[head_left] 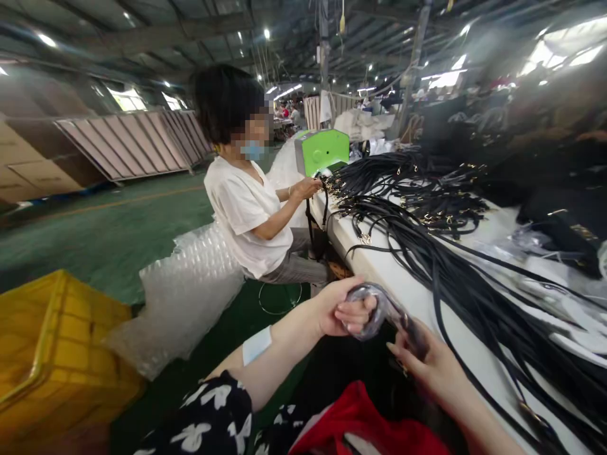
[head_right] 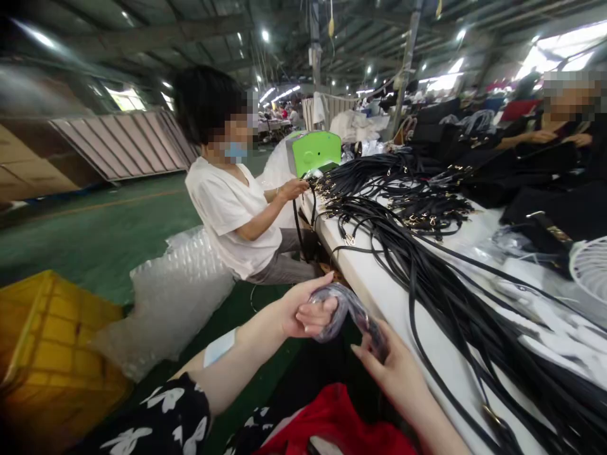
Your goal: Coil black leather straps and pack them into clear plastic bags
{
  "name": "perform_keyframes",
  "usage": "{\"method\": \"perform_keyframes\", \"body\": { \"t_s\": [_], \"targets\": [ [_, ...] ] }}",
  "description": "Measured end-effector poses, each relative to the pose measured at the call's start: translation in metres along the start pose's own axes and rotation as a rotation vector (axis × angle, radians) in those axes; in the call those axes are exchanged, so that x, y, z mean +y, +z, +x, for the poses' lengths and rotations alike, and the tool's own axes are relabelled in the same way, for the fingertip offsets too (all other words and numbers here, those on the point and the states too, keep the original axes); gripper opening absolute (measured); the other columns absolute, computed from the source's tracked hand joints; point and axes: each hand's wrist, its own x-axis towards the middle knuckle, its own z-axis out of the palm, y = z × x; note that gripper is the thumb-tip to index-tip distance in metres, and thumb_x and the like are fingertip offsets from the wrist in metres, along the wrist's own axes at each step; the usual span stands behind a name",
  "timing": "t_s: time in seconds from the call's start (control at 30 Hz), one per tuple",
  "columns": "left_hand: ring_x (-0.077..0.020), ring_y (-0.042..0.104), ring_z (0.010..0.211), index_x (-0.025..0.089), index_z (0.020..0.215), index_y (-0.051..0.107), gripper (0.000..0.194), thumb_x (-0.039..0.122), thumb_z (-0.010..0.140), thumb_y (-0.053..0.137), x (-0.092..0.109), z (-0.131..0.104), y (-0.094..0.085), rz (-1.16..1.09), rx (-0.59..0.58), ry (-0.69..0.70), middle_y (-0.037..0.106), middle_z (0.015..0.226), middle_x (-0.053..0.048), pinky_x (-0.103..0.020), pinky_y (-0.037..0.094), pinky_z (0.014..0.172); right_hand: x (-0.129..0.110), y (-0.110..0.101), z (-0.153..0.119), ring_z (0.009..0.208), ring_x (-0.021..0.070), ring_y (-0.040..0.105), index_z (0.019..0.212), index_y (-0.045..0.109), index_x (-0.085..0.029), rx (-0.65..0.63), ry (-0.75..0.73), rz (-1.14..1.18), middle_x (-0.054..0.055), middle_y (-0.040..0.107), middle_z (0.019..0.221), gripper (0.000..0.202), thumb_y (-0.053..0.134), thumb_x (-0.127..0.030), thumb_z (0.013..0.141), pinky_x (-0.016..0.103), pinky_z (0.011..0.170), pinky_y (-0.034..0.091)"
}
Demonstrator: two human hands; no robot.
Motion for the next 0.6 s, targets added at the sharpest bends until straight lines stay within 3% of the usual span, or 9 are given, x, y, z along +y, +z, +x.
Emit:
{"method": "perform_keyframes", "body": {
  "t_s": [0.1, 0.23, 0.33, 0.4, 0.5, 0.6],
  "targets": [
    [-0.0052, 0.012, 0.030, 0.007, 0.073, 0.066, 0.073, 0.046, 0.105, 0.013, 0.015, -0.001, 0.003, -0.100, 0.035, 0.178, 0.023, 0.037, 0.009, -0.017, 0.034, 0.040, 0.003, 0.000, 0.002, 0.057, 0.0143, 0.054, 0.115, 0.060, -0.019, 0.037, 0.096, -0.009, -0.002, 0.059, 0.070, 0.055, 0.064, -0.062, 0.082, 0.027, 0.054, 0.044],
    [-0.0075, 0.046, 0.048, 0.003, 0.096, 0.068, 0.059, 0.040, 0.105, 0.023, 0.020, 0.010, 0.011, -0.091, 0.098, 0.368, 0.047, 0.059, 0.001, -0.024, 0.052, 0.068, -0.007, -0.001, -0.007, 0.041, 0.0074, 0.039, 0.107, 0.064, -0.016, -0.278, 0.312, 0.298, -0.002, 0.060, 0.063, 0.061, 0.051, -0.072, 0.086, 0.024, 0.043, 0.033],
    [-0.0108, 0.057, 0.065, 0.007, 0.100, 0.065, 0.039, 0.037, 0.102, 0.039, 0.010, 0.028, 0.012, 0.007, 0.207, 0.490, 0.056, 0.074, -0.002, -0.032, 0.052, 0.088, -0.018, 0.001, -0.014, 0.037, 0.0029, 0.025, 0.098, 0.067, -0.015, -0.416, 0.351, 0.597, -0.001, 0.063, 0.062, 0.052, 0.049, -0.064, 0.093, 0.024, 0.046, 0.037],
    [-0.0120, 0.058, 0.070, 0.011, 0.106, 0.061, 0.031, 0.038, 0.099, 0.048, -0.001, 0.039, 0.010, 0.144, 0.298, 0.601, 0.059, 0.079, -0.002, -0.033, 0.050, 0.089, -0.024, 0.002, -0.017, 0.037, 0.0025, 0.024, 0.096, 0.068, -0.015, -0.431, 0.357, 0.704, -0.001, 0.064, 0.063, 0.045, 0.053, -0.058, 0.094, 0.024, 0.049, 0.041],
    [-0.0148, 0.058, 0.079, 0.016, 0.110, 0.058, 0.026, 0.037, 0.095, 0.057, -0.023, 0.050, 0.005, 0.560, 0.441, 0.768, 0.061, 0.085, -0.002, -0.033, 0.047, 0.092, -0.029, 0.002, -0.019, 0.040, 0.0035, 0.029, 0.096, 0.069, -0.015, -0.429, 0.350, 0.746, 0.000, 0.065, 0.063, 0.037, 0.058, -0.051, 0.093, 0.023, 0.051, 0.041],
    [-0.0203, 0.058, 0.089, 0.017, 0.094, 0.062, 0.013, 0.028, 0.087, 0.065, -0.046, 0.051, 0.002, 0.997, 0.508, 0.755, 0.059, 0.085, -0.003, -0.036, 0.039, 0.103, -0.033, -0.002, -0.021, 0.041, 0.0040, 0.034, 0.097, 0.069, -0.015, -0.423, 0.321, 0.754, 0.001, 0.066, 0.065, 0.034, 0.058, -0.047, 0.095, 0.022, 0.051, 0.039]
  ]
}}
